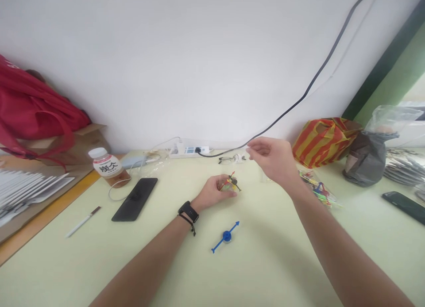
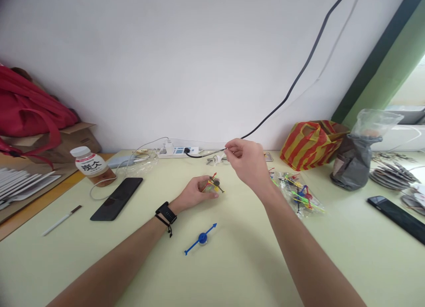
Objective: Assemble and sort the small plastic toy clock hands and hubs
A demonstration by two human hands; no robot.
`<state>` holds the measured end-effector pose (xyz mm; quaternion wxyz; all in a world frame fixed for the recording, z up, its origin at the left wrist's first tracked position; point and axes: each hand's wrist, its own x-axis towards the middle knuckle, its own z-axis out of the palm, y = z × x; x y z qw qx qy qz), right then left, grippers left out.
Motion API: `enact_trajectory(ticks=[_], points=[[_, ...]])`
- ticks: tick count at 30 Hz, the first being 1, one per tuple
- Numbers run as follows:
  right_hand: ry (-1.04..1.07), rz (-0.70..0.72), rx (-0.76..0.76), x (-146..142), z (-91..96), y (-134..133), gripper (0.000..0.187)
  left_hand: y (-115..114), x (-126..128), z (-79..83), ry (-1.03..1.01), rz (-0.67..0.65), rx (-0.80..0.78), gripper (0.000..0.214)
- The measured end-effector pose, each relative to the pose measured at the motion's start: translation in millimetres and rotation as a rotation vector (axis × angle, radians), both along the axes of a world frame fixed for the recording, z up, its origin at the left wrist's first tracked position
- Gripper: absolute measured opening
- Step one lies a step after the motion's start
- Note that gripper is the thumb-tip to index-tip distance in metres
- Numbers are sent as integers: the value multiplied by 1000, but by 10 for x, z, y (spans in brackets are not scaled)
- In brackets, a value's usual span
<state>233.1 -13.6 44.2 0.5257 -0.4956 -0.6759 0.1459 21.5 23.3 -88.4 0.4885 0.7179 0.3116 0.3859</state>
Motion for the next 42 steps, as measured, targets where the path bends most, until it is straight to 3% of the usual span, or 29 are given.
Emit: enact_trajectory(ticks=[8, 14, 19, 25, 29, 35, 42], points=[[-131, -37, -180, -249, -178, 1, 10, -23, 20, -33, 135, 131, 65, 43], [-259, 30, -258, -291, -271, 40, 12, -27, 16, -47, 195, 155, 114, 33], [-213, -52, -248, -289, -283, 65, 12, -25, 24, -63, 219, 217, 158, 31], [-320, -3, -368, -295, -308, 60, 9, -33, 17, -58, 204, 138, 149, 28], [-392, -3, -328, -296, -292, 41, 7, -27, 10, -82, 221, 147, 141, 31], [-403, 225, -327, -183, -161, -7, 33, -32, 14, -47, 191, 137, 126, 31], [-441, 310, -396, -151, -113, -42, 29, -55, 16, 22, 113, 75, 91, 30]])
